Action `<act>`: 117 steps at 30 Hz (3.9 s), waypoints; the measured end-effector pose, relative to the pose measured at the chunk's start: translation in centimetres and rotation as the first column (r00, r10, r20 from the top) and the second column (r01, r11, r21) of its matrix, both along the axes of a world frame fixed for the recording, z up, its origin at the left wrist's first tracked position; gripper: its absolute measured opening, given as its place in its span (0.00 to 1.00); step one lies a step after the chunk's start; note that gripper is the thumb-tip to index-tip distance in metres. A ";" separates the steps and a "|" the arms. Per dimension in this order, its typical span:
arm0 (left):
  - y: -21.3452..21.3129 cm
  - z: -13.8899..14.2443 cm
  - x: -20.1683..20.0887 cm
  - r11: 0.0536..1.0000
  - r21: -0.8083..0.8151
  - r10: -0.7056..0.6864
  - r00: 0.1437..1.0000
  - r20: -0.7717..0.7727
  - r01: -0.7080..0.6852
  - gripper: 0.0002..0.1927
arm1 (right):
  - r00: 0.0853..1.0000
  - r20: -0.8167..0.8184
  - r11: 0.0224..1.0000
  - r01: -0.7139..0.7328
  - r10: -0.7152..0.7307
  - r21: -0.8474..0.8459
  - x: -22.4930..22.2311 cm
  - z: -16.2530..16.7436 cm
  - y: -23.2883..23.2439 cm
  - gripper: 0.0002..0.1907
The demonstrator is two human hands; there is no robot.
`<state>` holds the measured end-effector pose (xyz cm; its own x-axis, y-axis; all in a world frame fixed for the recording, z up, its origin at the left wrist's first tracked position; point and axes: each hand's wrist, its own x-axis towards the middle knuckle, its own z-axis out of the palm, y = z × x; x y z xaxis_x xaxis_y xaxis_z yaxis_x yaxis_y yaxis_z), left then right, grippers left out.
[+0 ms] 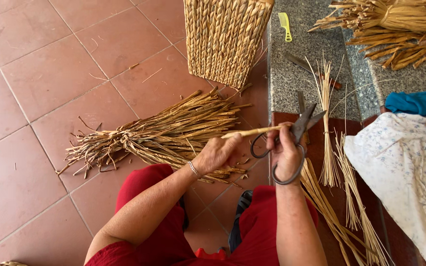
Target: The person sits on a tiled floor and uses shears to trim and split dried plant stalks from a bundle. They repeatedly pick up stalks, cut them, and place the trimmed pieces aside, continuing the process throughout the clip.
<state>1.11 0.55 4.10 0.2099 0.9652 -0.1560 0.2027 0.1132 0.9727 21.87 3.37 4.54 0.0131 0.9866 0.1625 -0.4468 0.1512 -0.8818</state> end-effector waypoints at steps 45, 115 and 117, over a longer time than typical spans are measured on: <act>1.7 -0.6 -7.2 0.911 0.412 0.047 0.983 -0.176 0.030 0.11 | 0.714 0.676 0.982 -0.165 0.185 -0.094 0.5 -3.2 -2.0 0.36; 1.6 -1.2 -2.5 0.938 0.320 0.110 0.990 0.089 -0.133 0.09 | 0.661 0.577 0.872 -0.432 0.480 -0.231 -1.5 -2.6 -4.3 0.53; 1.6 -1.2 -2.3 0.937 0.322 0.122 0.991 0.061 -0.136 0.09 | 0.628 0.654 0.895 -0.403 0.423 -0.192 -1.6 -2.4 -4.3 0.54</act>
<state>-1.15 2.11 2.90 0.0799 0.9811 0.1762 0.1677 -0.1874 0.9679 20.30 -0.93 2.12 -0.4976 0.8652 -0.0624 0.2462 0.0719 -0.9666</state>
